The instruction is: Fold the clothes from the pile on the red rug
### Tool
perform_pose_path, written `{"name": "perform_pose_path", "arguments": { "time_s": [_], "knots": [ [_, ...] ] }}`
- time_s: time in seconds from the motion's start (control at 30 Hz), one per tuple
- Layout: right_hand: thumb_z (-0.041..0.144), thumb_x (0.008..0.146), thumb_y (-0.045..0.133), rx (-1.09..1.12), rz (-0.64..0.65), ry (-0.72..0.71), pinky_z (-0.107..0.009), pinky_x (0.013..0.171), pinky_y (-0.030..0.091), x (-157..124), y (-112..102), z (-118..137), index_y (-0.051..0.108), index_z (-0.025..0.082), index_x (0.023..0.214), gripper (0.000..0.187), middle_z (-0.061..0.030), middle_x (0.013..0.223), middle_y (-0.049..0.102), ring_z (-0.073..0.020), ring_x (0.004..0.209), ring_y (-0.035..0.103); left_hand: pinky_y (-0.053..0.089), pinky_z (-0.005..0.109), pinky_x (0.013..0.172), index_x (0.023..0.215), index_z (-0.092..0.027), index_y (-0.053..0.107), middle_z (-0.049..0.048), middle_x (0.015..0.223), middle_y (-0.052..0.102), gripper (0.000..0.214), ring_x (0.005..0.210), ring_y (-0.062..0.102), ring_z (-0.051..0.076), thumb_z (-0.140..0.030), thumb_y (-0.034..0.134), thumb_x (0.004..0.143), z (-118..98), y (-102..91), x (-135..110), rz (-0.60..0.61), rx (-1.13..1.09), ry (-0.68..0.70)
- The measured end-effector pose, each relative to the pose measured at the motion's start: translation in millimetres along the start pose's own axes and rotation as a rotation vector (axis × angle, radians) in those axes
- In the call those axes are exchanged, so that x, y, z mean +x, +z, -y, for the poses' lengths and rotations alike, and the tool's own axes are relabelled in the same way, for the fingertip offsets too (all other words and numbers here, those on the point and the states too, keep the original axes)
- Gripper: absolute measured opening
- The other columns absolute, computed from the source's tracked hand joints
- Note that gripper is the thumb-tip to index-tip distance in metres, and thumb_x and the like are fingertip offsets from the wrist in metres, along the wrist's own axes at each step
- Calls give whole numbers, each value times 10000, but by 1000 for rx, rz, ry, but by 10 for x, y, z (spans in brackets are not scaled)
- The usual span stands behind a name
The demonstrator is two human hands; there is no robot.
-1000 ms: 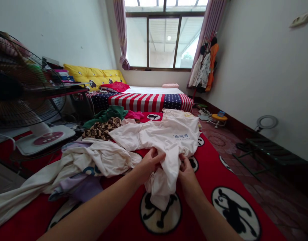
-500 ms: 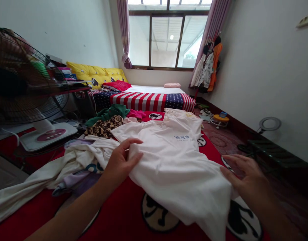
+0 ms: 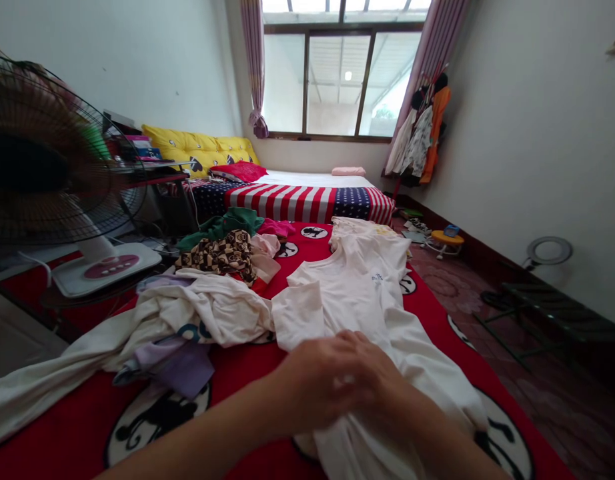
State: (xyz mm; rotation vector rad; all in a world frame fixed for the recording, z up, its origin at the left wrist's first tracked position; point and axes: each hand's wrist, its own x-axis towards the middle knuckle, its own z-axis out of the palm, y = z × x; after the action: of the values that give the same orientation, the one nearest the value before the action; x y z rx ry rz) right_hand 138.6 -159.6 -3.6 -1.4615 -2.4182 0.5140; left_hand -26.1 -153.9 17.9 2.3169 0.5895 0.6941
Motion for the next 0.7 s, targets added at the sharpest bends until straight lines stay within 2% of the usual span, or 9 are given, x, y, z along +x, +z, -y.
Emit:
{"name": "perform_pose_path", "arguments": {
  "time_s": [0.07,0.13,0.2,0.27,0.33,0.4,0.53,0.63,0.7],
  "knots": [
    [208,684,691,-20,-40,25,-375,940,430,-5,59,-33,654,195,1092,410,-87,1108,627,-256,1060,548,436,339,947,1108,-268,656,85,1101,660,288,1035,610,231,-275,600,826,282,-317,8,-241,203,-176],
    [235,659,716,13,-51,57,-365,928,434,3,85,-53,648,202,1116,464,-86,1127,616,-257,1064,548,388,412,998,1250,-213,568,129,1201,593,616,1126,546,297,-270,744,663,643,-510,13,-378,392,-369],
    [267,685,704,104,-59,95,-365,934,432,23,101,-83,621,199,1166,493,-95,1159,605,-255,1078,553,436,385,916,1321,-169,495,116,1101,618,748,1034,581,282,-214,738,615,927,-573,14,-361,425,-512],
    [336,717,689,261,-111,159,-376,931,440,53,121,-130,551,182,1254,576,-118,1221,577,-252,1078,566,467,303,766,1289,-140,523,54,884,640,639,825,608,208,-158,651,663,1010,-518,17,-325,333,-558],
    [448,746,659,487,-191,227,-390,926,451,82,138,-173,463,169,1333,679,-147,1286,538,-252,1090,574,433,234,636,1165,-132,614,4,730,599,458,659,550,140,-128,576,709,862,-360,22,-303,152,-495],
    [585,728,634,734,-240,278,-393,908,469,89,130,-175,446,161,1338,766,-167,1300,530,-266,1108,575,389,196,564,1019,-137,672,-15,693,565,326,600,488,102,-120,574,709,559,-140,18,-235,-66,-369],
    [656,690,627,1132,-169,375,-367,841,512,-32,38,-6,564,177,1177,686,-120,1138,639,-279,1035,617,371,161,518,952,-151,686,-22,702,571,337,576,457,78,-49,617,638,-44,203,-27,73,-367,-185],
    [414,672,702,1276,-116,533,-338,843,517,-242,-5,138,546,200,1197,589,-55,1025,682,-247,964,646,441,155,575,1013,-154,704,17,785,641,310,633,547,96,-80,593,733,-273,137,-57,394,-457,-42],
    [293,647,661,1230,-117,648,-332,804,526,-413,2,155,557,187,1191,564,-43,954,697,-247,919,655,471,160,608,1027,-147,708,29,782,667,298,650,590,107,-84,560,775,-316,-49,-43,485,-430,3]
  ]
}}
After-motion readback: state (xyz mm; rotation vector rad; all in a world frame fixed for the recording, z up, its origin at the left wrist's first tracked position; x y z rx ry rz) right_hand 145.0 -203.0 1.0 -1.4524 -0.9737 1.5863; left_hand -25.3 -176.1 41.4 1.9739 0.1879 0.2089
